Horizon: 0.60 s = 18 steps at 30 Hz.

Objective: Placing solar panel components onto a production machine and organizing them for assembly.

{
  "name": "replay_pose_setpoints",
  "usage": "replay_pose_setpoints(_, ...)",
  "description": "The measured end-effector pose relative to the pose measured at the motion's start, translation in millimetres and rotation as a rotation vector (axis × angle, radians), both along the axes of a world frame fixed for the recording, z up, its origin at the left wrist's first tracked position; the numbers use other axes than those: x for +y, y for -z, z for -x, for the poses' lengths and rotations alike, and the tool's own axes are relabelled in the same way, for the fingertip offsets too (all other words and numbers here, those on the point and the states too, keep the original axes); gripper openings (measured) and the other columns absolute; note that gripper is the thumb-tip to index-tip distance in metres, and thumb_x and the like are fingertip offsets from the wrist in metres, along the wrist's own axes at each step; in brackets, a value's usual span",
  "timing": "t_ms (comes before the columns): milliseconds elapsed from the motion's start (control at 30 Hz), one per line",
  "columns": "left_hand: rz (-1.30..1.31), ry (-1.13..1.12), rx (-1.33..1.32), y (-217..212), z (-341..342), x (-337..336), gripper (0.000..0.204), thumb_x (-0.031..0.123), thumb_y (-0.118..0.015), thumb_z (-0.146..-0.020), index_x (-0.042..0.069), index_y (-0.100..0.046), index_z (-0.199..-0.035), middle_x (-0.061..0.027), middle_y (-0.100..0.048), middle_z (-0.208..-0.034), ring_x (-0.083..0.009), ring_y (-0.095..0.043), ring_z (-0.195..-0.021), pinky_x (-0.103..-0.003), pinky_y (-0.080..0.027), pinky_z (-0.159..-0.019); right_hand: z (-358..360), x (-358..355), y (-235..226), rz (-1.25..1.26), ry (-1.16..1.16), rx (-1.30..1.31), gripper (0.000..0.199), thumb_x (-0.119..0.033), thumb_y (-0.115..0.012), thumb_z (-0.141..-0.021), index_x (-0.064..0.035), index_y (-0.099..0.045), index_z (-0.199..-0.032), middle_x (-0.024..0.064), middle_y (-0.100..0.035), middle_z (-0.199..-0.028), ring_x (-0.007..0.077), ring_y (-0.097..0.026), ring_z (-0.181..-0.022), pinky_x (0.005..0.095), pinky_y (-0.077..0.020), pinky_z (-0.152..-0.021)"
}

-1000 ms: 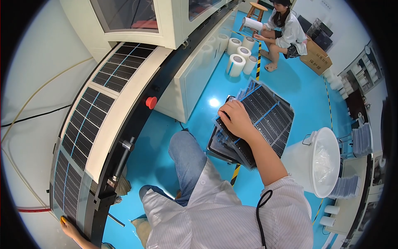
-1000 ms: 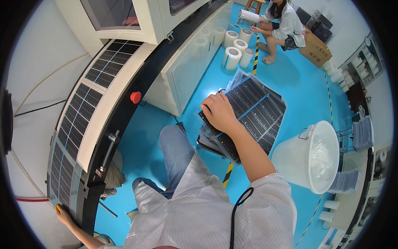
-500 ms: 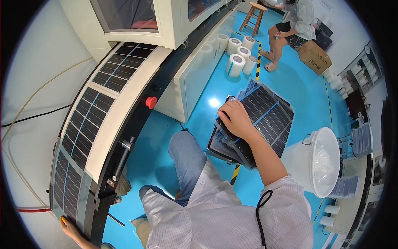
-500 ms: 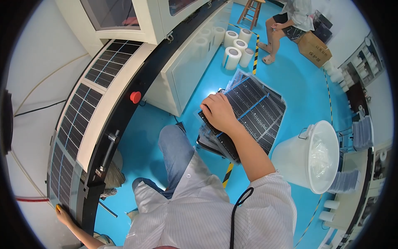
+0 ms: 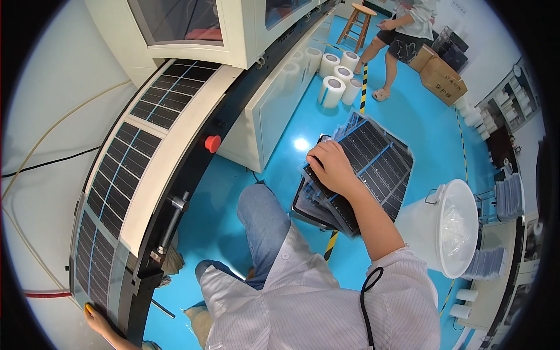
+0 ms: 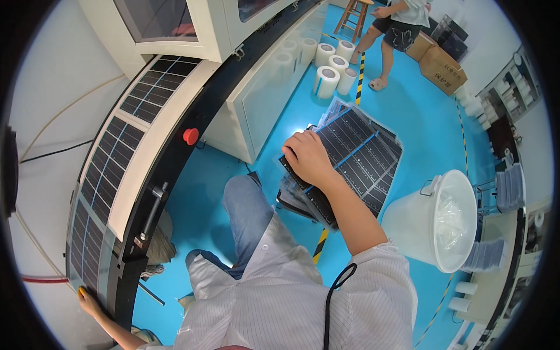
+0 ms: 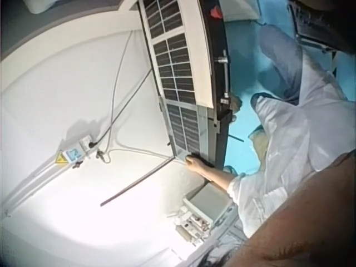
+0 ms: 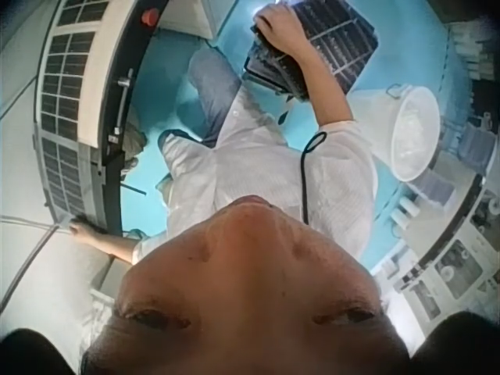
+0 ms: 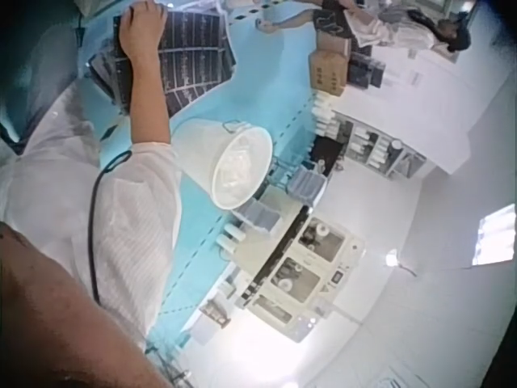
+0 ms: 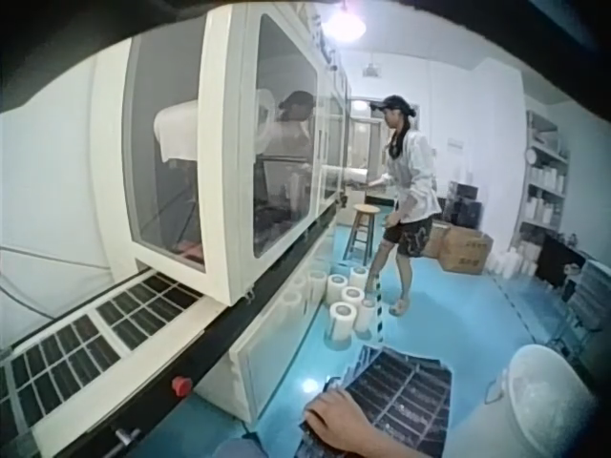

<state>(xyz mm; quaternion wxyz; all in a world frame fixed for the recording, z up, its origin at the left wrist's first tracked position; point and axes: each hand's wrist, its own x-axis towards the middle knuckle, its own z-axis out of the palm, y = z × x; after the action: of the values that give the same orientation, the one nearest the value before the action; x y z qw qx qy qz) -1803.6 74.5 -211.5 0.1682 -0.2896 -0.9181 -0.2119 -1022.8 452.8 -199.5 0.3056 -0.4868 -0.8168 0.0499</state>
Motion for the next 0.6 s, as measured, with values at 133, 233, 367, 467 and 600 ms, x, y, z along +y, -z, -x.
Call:
replay_pose_setpoints(133, 0.002, 0.005, -0.011, 1.3, 7.5, -3.3, 0.042, 0.033, -0.047, -0.097, 0.001, -0.060, -0.119, -0.0182, -0.063, -0.116, -0.0314, -0.059, -0.107, -0.036, -0.044, -0.092, 0.5, 0.3, 0.2, 0.015, 0.004, 0.005, 0.008, -0.013, -0.059, -0.087, -0.0048, -0.061, -0.086, 0.0105, -0.058, -0.087, 0.0301, -0.053, -0.089, 0.0403, -0.0382, -0.093)
replay_pose_setpoints(233, -0.012, 0.021, 0.027, 2.6, 6.7, -1.9, 0.041, 0.033, -0.047, -0.097, 0.001, -0.060, -0.119, -0.0180, -0.063, -0.115, -0.0316, -0.059, -0.107, -0.036, -0.044, -0.092, -0.3, 0.5, 0.4, -0.010, -0.001, -0.006, 0.008, -0.013, -0.059, -0.087, -0.0049, -0.061, -0.086, 0.0104, -0.058, -0.087, 0.0298, -0.053, -0.089, 0.0403, -0.0381, -0.093)
replay_pose_setpoints(367, -0.020, 0.022, 0.013, 3.9, 10.7, -5.2, 0.041, 0.033, -0.047, -0.097, 0.001, -0.061, -0.118, -0.0177, -0.063, -0.115, -0.0317, -0.060, -0.107, -0.036, -0.044, -0.092, -0.4, 0.7, 1.7, 0.006, 0.001, 0.006, 0.008, -0.013, -0.059, -0.087, -0.0051, -0.061, -0.086, 0.0103, -0.058, -0.087, 0.0296, -0.053, -0.089, 0.0406, -0.0377, -0.094)
replay_pose_setpoints(467, -0.024, 0.016, 0.017, 3.6, 8.3, -4.2, 0.041, 0.033, -0.047, -0.097, 0.002, -0.061, -0.118, -0.0174, -0.064, -0.115, -0.0317, -0.060, -0.106, -0.036, -0.044, -0.092, 0.2, 1.4, 2.5, -0.011, -0.010, 0.005, 0.008, -0.013, -0.059, -0.087, -0.0053, -0.060, -0.087, 0.0099, -0.058, -0.087, 0.0293, -0.054, -0.089, 0.0408, -0.0373, -0.095)
replay_pose_setpoints(600, -0.014, 0.002, -0.011, -3.3, -6.7, 4.9, 0.034, 0.023, -0.049, -0.095, 0.001, -0.060, -0.119, -0.0169, -0.063, -0.115, -0.0305, -0.060, -0.106, -0.035, -0.044, -0.091, -0.1, 0.9, 3.1, -0.011, -0.004, -0.003, 0.007, -0.012, -0.059, -0.087, -0.0052, -0.060, -0.087, 0.0096, -0.058, -0.087, 0.0291, -0.054, -0.089, 0.0406, -0.0372, -0.095)
